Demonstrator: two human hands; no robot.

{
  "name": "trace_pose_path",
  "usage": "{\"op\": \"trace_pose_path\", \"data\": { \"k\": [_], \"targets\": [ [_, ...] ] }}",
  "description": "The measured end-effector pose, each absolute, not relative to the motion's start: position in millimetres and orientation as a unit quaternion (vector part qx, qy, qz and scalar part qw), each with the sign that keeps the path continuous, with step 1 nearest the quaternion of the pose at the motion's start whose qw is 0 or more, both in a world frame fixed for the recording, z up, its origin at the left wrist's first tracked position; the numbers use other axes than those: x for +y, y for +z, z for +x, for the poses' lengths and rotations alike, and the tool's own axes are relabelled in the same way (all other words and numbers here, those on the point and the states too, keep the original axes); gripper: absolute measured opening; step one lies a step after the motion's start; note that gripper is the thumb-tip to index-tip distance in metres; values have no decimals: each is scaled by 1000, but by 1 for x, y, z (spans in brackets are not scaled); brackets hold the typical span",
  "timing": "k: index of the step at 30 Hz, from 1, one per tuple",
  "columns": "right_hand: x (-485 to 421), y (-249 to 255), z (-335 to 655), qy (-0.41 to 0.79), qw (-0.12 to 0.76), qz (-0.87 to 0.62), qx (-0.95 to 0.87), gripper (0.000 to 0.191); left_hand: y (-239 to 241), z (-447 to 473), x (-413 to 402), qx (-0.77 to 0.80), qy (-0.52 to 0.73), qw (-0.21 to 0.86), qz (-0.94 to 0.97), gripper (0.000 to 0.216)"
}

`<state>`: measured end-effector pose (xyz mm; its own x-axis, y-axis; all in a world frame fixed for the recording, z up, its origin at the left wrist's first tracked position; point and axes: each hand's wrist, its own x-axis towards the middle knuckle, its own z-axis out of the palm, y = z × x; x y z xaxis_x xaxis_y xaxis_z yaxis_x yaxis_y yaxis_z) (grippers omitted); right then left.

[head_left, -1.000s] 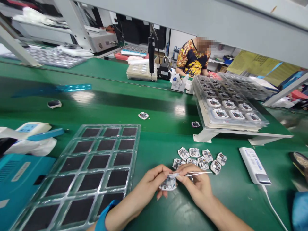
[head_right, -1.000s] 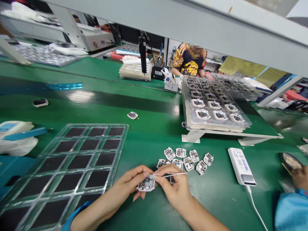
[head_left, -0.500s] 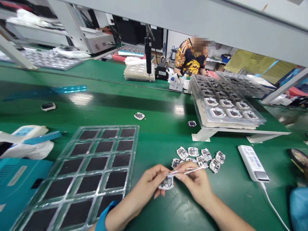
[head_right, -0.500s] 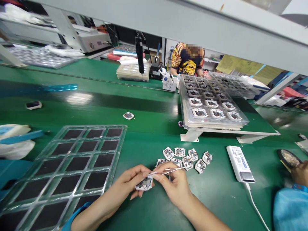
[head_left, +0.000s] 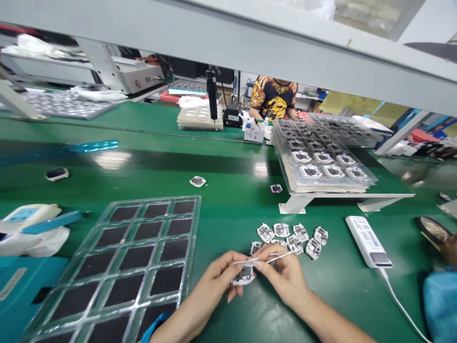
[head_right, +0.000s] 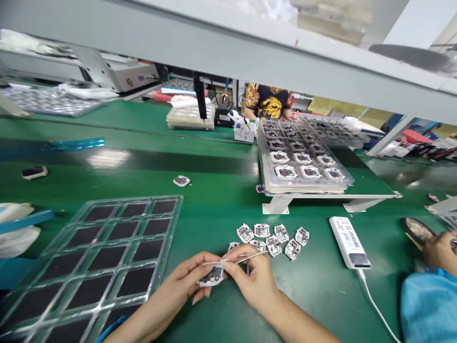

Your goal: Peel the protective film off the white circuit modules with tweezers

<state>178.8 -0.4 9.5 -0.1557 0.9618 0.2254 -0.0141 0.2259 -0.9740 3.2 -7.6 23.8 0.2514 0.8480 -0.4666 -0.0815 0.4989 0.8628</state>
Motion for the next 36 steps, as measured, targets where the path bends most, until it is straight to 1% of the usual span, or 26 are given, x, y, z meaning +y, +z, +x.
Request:
{"op": "trace_pose_path", "data": {
  "k": [3, 6, 11, 15, 22, 25, 29, 33, 36],
  "targets": [
    [0, 7, 178, 503, 522, -398, -562, 9, 26, 3, -8, 506, 329, 704, 373, 35],
    [0, 6, 177, 502, 530, -391, -561, 11, 28, 2, -8, 502, 331, 702, 381, 36],
    [0, 12, 177, 447, 525, -380, -617, 9, 26, 2, -7, 498, 341, 695, 391, 33],
    [0, 15, 177, 405, 531, -375, -643, 6, 21, 2, -6, 494, 352, 688, 399, 36],
    [0, 10, 174, 477, 545, -381, -575, 14, 20, 2, -6, 495, 348, 673, 425, 38],
    [-1, 8, 174, 478, 553, -374, -570, 12, 24, 2, -7, 493, 352, 673, 424, 39],
    [-1, 10, 174, 440, 553, -364, -607, 5, 28, 3, -8, 489, 357, 676, 421, 39],
    [-2, 11, 174, 384, 555, -355, -647, 6, 29, 3, -8, 482, 368, 682, 409, 37],
    [-2, 8, 173, 380, 571, -349, -639, 7, 29, 3, -8, 481, 375, 690, 391, 34]
  ]
}}
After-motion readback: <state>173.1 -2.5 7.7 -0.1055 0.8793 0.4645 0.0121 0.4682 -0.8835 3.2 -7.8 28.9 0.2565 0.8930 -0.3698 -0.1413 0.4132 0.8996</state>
